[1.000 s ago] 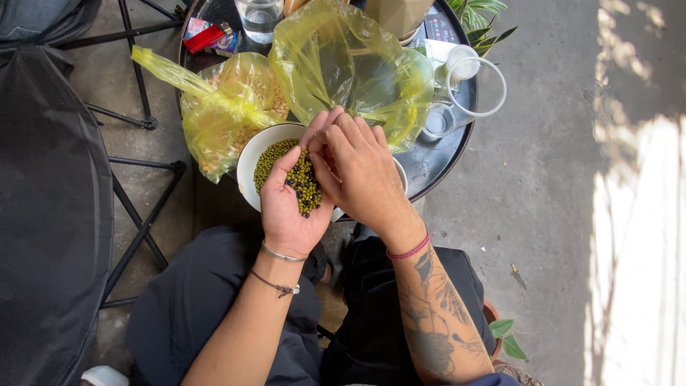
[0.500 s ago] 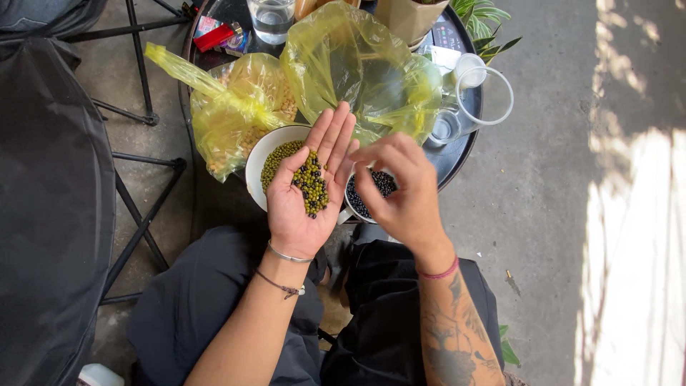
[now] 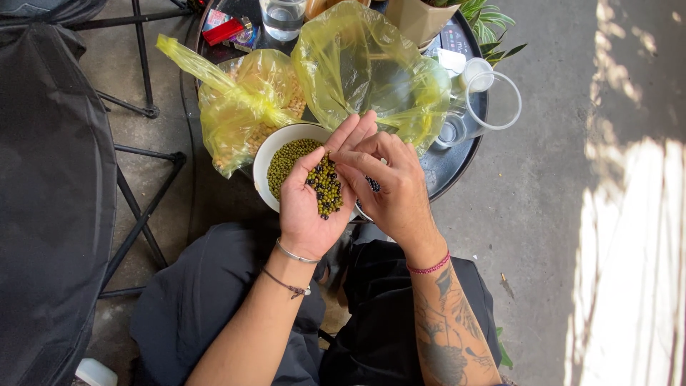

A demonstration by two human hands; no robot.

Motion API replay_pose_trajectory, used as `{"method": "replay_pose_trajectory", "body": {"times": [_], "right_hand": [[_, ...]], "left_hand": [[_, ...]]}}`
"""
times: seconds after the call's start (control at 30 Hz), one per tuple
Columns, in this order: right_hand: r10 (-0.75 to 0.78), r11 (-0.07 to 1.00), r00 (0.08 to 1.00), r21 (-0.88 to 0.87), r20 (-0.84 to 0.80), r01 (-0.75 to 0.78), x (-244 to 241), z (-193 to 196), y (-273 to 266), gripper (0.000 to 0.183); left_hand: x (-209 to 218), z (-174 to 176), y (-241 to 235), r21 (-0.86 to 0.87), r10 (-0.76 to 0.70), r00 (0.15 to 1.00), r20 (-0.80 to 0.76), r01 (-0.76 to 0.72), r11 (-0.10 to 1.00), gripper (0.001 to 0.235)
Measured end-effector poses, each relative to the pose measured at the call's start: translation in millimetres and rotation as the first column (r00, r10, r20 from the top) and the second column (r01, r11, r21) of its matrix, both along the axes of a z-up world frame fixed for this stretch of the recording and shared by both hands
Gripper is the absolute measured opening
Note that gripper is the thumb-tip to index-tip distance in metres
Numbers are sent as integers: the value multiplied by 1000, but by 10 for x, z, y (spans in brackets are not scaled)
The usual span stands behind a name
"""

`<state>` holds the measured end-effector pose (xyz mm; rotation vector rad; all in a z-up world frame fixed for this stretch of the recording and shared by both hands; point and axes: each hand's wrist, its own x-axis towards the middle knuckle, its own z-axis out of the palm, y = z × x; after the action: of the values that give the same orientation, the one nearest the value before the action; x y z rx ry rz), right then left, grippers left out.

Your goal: The person holds a mixture of green and black seeds in their left palm and uses their right hand to pick out the black seeds, placing them into a white cup on the table. The person continues this sorting process throughout the video.

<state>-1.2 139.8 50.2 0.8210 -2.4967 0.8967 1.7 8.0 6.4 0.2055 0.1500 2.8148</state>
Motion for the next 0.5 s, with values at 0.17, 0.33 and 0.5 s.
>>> {"method": "replay_pose_trajectory", "body": {"times": [0.17, 0.33, 0.5], "right_hand": [[12, 1000, 1000, 29, -8, -11, -13, 12, -10, 12], [-25, 990, 999, 136, -24, 28, -35, 26, -47, 5], [18, 1000, 997, 23, 72, -20, -39, 58, -51, 10]], "left_hand": [[-4, -9, -12, 4, -5, 1000, 5, 5, 1000, 54], [1, -8, -18, -19, -10, 1000, 14, 10, 1000, 51], [-20, -34, -19, 77, -13, 996, 93, 5, 997, 55]]}}
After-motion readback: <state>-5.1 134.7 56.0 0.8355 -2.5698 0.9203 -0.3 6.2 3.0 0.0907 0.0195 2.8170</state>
